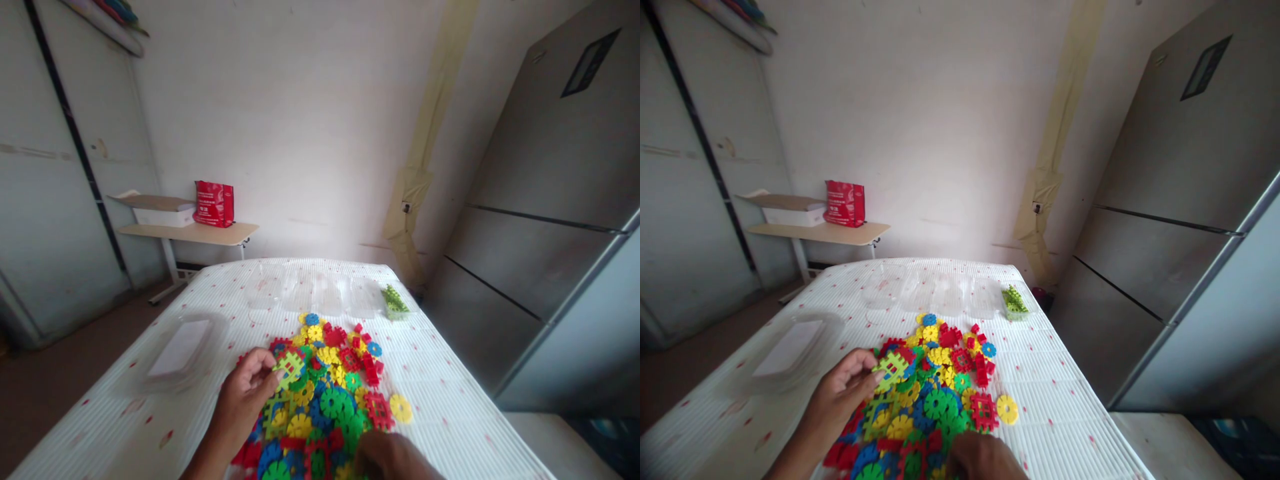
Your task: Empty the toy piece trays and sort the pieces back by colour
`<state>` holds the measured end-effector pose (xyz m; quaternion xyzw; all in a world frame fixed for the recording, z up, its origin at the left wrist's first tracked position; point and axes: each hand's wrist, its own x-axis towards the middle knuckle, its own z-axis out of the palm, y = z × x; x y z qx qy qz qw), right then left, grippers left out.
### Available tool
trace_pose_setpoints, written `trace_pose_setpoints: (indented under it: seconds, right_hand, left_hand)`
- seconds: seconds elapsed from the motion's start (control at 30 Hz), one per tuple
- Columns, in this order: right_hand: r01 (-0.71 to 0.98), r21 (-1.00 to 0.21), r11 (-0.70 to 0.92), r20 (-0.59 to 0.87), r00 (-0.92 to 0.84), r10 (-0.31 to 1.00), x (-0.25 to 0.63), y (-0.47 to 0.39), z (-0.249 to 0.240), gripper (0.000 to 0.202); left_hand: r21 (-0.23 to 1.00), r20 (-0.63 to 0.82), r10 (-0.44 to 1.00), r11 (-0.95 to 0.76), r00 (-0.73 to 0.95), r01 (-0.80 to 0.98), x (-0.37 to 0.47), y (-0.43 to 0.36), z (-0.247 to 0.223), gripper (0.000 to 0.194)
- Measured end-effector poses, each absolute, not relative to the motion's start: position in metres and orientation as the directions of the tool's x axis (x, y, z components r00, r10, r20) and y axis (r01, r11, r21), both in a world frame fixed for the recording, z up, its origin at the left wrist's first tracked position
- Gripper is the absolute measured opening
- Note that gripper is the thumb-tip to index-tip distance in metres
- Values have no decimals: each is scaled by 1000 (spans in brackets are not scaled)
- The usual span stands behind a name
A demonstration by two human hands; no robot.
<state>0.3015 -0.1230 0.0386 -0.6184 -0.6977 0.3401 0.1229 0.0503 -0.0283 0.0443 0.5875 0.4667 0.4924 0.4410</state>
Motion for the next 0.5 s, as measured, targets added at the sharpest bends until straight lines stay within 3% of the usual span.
trace_pose_setpoints:
  seconds: [0.1, 0.23, 0.33, 0.5]
  right_hand:
    - [607, -794, -13, -150, -177, 973, 334, -105, 83, 14]
    - [436, -898, -55, 45, 217, 975, 396, -48, 126, 24]
    - [431, -897, -96, 114, 436, 892, 434, 5, 127, 25]
    - [501, -847, -181, 119, 509, 852, 459, 64, 110, 20]
  left_hand:
    - [980, 160, 984, -168, 73, 108, 51, -29, 46, 24]
    - [981, 160, 985, -165, 62, 101, 51, -29, 47, 24]
    - [981, 154, 986, -160, 59, 111, 50, -29, 47, 24]
    - [977, 156, 987, -161, 47, 138, 47, -27, 46, 22]
